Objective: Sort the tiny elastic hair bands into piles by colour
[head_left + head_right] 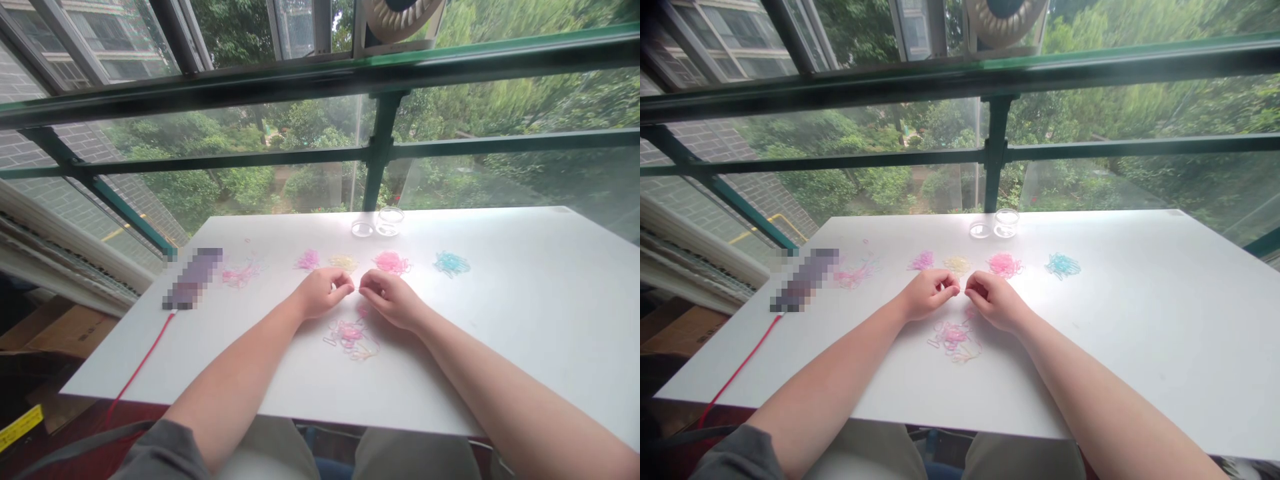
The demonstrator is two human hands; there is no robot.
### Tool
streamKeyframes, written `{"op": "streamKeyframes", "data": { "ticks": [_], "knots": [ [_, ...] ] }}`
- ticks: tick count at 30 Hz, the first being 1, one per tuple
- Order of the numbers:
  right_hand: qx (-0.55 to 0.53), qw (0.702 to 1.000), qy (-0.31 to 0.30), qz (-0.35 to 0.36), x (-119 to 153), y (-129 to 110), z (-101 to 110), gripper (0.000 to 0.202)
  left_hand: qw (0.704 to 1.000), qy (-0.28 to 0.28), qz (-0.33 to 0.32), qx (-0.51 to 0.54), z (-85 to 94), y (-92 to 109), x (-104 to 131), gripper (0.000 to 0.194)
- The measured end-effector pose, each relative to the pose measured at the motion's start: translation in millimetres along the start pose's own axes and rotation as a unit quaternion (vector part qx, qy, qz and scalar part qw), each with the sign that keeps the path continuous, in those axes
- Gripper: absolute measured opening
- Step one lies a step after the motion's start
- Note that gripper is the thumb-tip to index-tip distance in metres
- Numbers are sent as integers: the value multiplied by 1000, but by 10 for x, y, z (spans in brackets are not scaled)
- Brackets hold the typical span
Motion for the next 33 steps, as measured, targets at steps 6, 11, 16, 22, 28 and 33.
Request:
{"op": "streamKeyframes", "data": {
  "ticks": [6, 11, 16, 22, 28, 33],
  "knots": [
    [27, 999, 13, -12, 0, -6, 39, 7, 1000, -8, 3, -7, -8, -11, 0, 17],
    [34, 998, 36, -30, 2, 67, 142, 8, 1000, -10, 17, -7, 29, -41, -4, 18],
    [34, 996, 66, -58, 16, 130, 235, 11, 1000, -2, 23, -8, 62, -64, -4, 17],
    [-9, 992, 112, -63, 27, 211, 272, 15, 999, 11, 33, -11, 93, -105, 8, 17],
    [-4, 996, 41, -74, 3, 241, 188, 15, 998, 43, 23, -37, 151, -113, 3, 15],
    [65, 995, -57, -58, -21, 108, 38, 13, 981, 123, 12, -152, 241, -129, -93, 12]
  ]
}}
Point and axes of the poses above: each hand's wrist, its own x-axis away from the middle knuckle, its own z-axis out of the back of the hand, y = z × x, the point moved 7 cm from there along -x, towards the middle knuckle, and after that the axes turned 10 degrees about -y, right-handed, at the moved point
